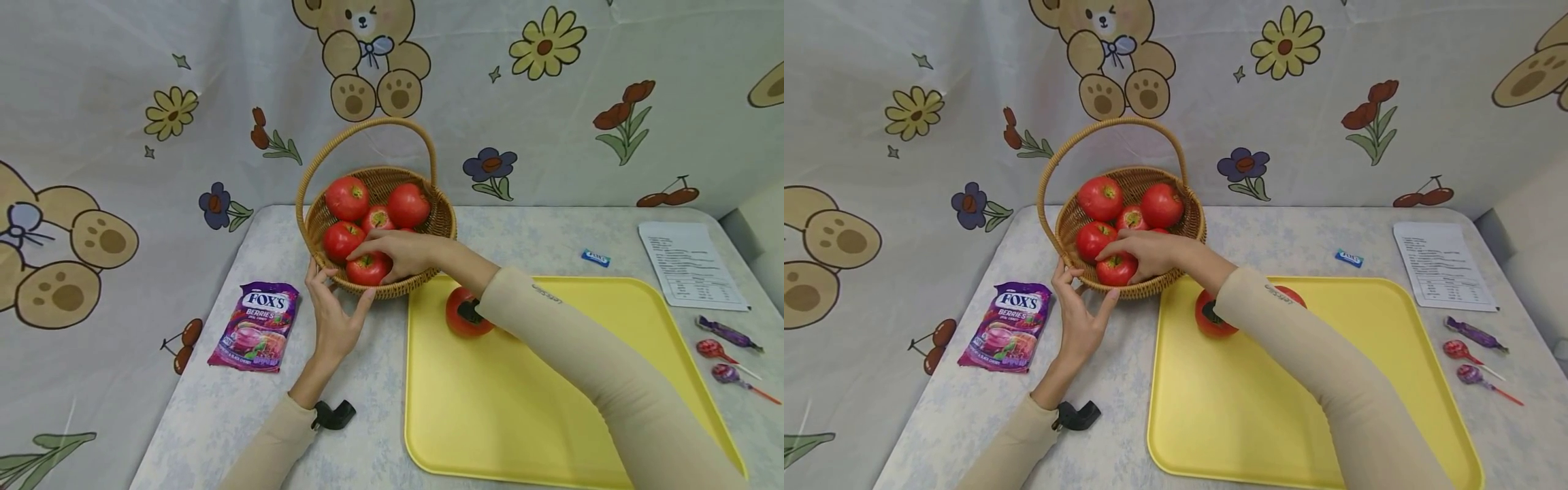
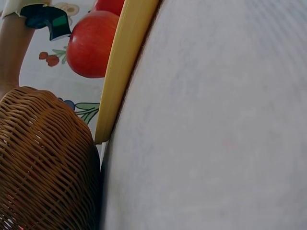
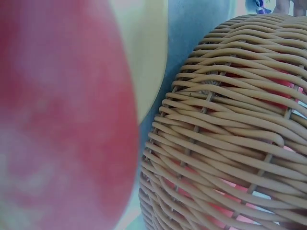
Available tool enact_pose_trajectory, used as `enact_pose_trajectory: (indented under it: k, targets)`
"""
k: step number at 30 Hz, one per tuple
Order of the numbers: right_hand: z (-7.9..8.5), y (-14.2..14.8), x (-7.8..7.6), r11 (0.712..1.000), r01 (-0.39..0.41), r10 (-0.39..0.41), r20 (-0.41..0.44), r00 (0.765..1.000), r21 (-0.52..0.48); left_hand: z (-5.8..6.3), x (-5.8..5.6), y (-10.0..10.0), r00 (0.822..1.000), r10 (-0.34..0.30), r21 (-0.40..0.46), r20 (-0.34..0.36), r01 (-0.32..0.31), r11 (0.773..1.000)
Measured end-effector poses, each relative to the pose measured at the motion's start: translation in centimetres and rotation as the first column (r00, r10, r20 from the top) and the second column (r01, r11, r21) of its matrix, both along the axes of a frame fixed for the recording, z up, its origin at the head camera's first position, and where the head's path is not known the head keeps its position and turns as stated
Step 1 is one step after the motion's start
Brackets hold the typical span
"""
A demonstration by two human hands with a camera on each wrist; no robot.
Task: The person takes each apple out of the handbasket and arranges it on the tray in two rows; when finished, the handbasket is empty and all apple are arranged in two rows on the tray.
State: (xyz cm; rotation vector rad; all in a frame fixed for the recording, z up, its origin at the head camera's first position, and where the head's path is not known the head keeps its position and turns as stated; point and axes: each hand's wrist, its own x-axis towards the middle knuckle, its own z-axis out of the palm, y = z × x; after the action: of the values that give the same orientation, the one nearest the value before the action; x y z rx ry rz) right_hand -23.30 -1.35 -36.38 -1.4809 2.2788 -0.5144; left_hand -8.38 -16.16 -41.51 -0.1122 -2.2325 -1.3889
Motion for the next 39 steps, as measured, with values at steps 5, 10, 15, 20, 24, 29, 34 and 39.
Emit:
enact_pose_trajectory:
  k: [5,10,15,20,24,29,34,39]
  targets:
    - [0.0,-0.1,0.0,1.000,0.001,-0.001,0.001,1.000,-0.007,0.0,0.0,0.0,1.000,-0.008,0.001,-0.002,0.008,1.000]
    - [-0.1,-0.1,0.0,0.999,-0.025,0.025,-0.005,1.000,-0.040,0.1,0.0,-0.1,1.000,-0.012,-0.004,-0.007,0.012,1.000]
    - [-0.1,-0.1,-0.1,0.996,-0.045,0.044,-0.019,0.999,-0.077,0.0,0.0,-0.1,1.000,-0.013,-0.001,-0.007,0.013,1.000]
    - [0.2,0.3,-0.3,0.993,-0.033,0.031,-0.013,0.999,-0.113,0.0,0.1,-0.2,1.000,-0.013,0.004,-0.007,0.013,1.000]
    - [0.8,1.0,-0.6,0.989,-0.001,0.002,0.004,1.000,-0.151,0.1,0.0,-0.2,1.000,-0.011,0.007,-0.005,0.011,1.000]
    - [1.7,2.4,-1.0,0.974,0.028,-0.028,0.006,1.000,-0.227,0.1,0.0,-0.2,1.000,-0.013,0.008,-0.008,0.013,1.000]
    - [2.5,4.3,-1.0,0.955,0.065,-0.068,0.000,0.998,-0.288,0.1,0.0,-0.2,1.000,-0.012,0.008,-0.012,0.012,1.000]
    - [3.3,6.8,-0.8,0.937,0.118,-0.112,0.039,0.993,-0.328,0.0,0.0,-0.2,1.000,-0.007,0.009,-0.022,0.007,1.000]
